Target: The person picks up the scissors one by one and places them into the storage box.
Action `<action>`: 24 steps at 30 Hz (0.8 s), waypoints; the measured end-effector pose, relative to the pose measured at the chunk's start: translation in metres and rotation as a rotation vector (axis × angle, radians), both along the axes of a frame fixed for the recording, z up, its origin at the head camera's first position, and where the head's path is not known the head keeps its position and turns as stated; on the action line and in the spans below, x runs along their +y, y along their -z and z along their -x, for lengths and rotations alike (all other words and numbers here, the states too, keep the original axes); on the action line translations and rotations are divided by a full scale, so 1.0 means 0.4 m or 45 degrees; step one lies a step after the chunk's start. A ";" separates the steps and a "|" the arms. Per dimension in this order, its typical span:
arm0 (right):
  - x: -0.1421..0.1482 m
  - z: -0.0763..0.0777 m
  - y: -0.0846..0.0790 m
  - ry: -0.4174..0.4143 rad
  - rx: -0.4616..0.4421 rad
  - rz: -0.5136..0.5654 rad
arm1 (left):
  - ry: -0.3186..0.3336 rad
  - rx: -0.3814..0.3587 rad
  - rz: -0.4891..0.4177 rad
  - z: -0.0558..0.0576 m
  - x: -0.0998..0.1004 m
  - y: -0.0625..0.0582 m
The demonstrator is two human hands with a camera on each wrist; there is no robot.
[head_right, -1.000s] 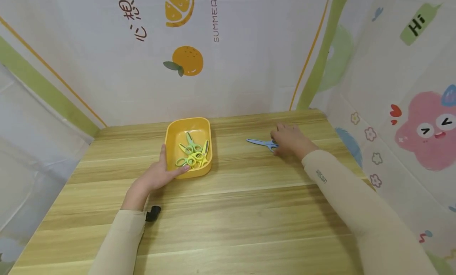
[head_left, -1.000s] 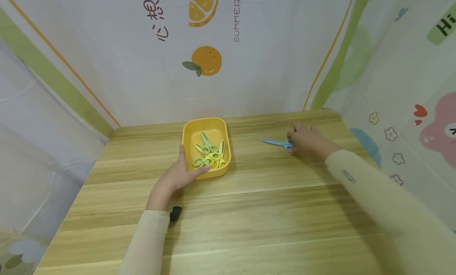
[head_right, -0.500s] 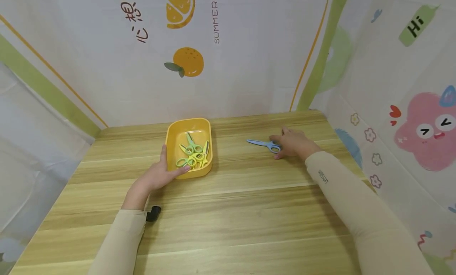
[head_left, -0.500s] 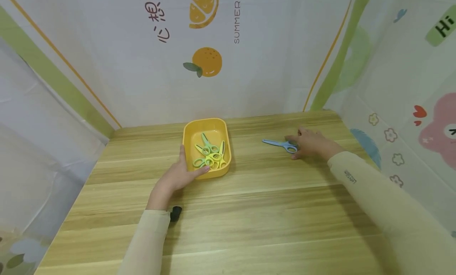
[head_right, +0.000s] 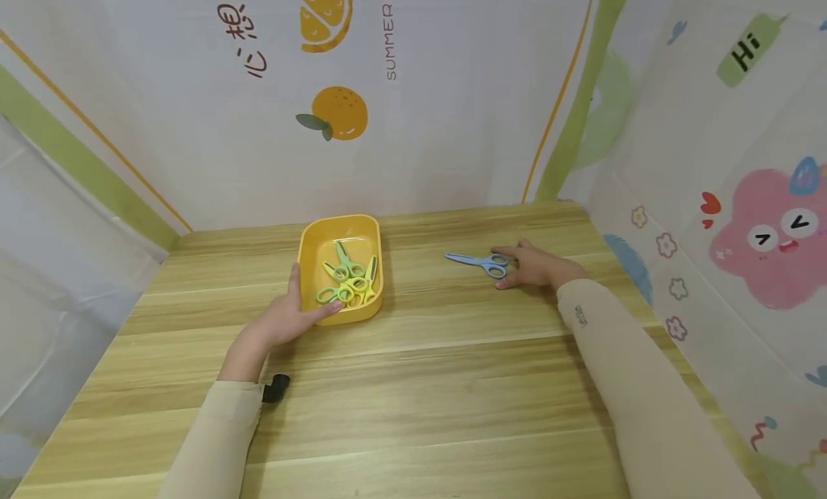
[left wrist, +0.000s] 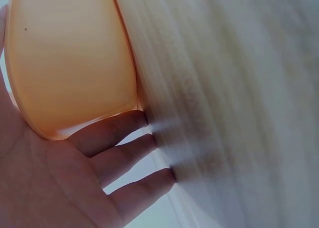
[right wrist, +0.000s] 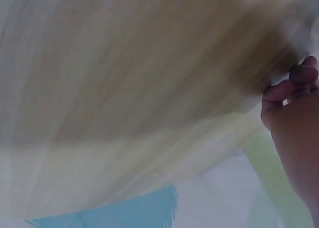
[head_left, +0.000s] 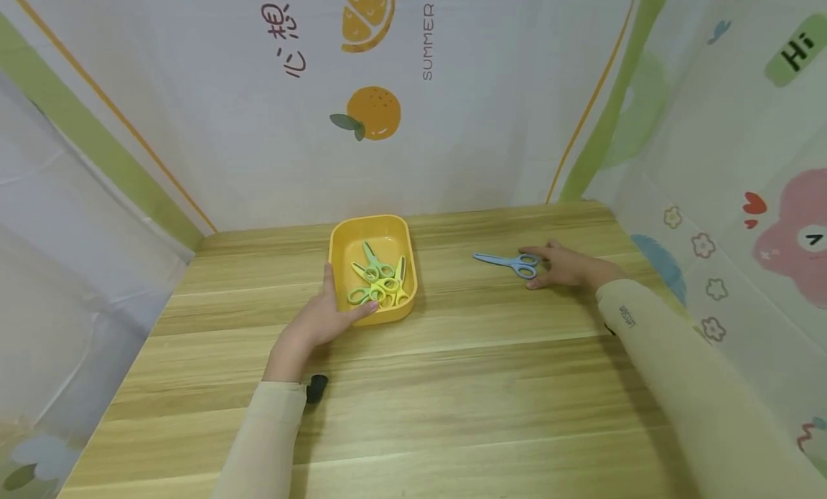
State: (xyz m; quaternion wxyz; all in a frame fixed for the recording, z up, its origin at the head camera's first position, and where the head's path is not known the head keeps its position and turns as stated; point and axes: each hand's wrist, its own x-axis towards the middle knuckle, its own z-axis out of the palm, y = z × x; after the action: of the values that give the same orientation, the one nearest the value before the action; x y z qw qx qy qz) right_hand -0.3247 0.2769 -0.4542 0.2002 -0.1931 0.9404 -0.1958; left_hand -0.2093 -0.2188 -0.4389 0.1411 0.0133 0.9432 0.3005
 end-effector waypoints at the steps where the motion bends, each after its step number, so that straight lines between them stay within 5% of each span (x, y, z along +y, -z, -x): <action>1: 0.003 0.000 0.003 0.006 -0.012 0.005 | 0.000 0.004 0.003 0.001 0.000 0.001; 24: 0.003 -0.006 -0.002 0.055 -0.041 0.050 | 0.022 -0.004 -0.004 -0.002 0.004 -0.006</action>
State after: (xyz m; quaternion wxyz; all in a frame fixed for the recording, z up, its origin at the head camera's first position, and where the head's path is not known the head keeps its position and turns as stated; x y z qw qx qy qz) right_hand -0.3223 0.2781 -0.4533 0.2072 -0.1736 0.9370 -0.2215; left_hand -0.2087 -0.2172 -0.4366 0.1451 0.0212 0.9424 0.3007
